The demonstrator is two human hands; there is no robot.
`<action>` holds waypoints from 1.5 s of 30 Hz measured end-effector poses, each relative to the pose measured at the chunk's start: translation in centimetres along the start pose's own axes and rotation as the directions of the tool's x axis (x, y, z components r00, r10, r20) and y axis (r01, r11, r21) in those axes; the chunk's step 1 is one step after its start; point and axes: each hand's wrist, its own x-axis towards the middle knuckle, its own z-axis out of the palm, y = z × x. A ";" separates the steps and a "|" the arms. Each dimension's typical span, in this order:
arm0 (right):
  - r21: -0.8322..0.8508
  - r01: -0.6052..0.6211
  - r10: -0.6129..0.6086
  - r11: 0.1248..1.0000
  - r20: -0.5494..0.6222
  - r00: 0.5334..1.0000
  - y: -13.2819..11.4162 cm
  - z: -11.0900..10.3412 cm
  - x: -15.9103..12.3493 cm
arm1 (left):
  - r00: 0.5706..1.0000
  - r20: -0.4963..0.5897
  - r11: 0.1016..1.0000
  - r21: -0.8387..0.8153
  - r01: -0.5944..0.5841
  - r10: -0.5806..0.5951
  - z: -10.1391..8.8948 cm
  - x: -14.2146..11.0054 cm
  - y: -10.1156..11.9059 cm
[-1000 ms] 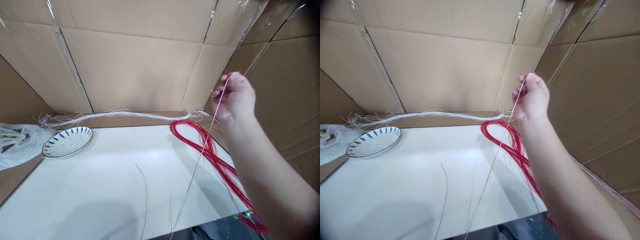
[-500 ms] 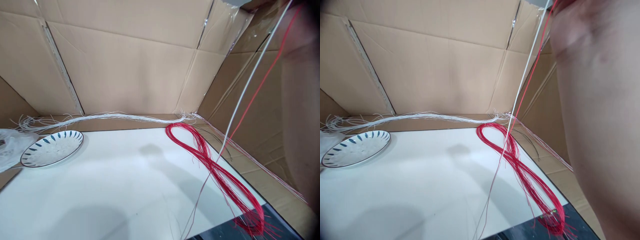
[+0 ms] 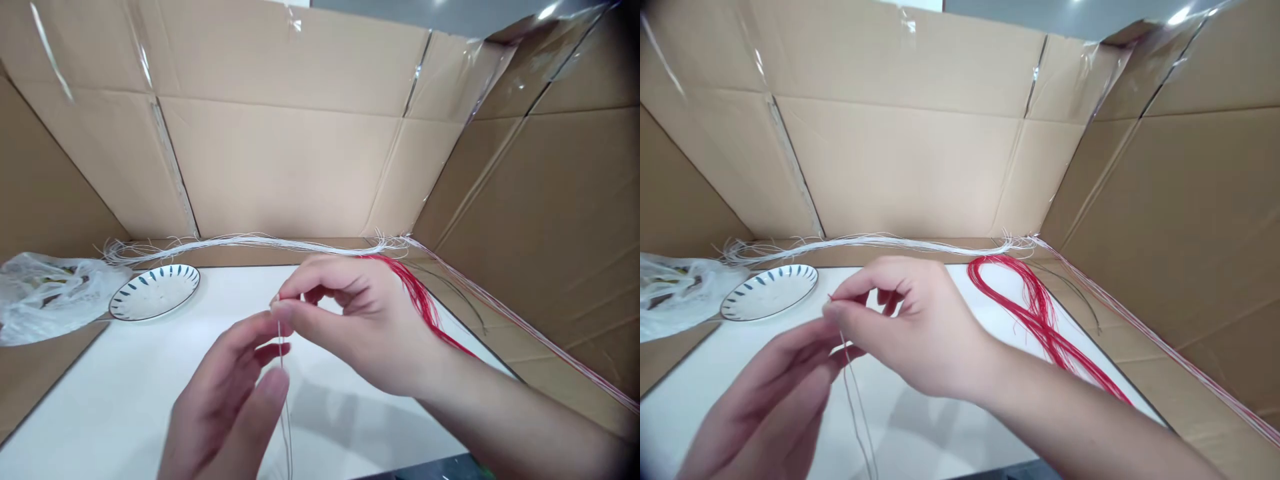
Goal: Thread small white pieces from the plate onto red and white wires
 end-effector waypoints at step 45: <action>0.648 -0.430 0.490 0.629 0.098 0.866 23.8 0.6 5.3 | 0.973 0.031 0.962 -0.145 0.232 -0.230 -8.3 16.9 -10.8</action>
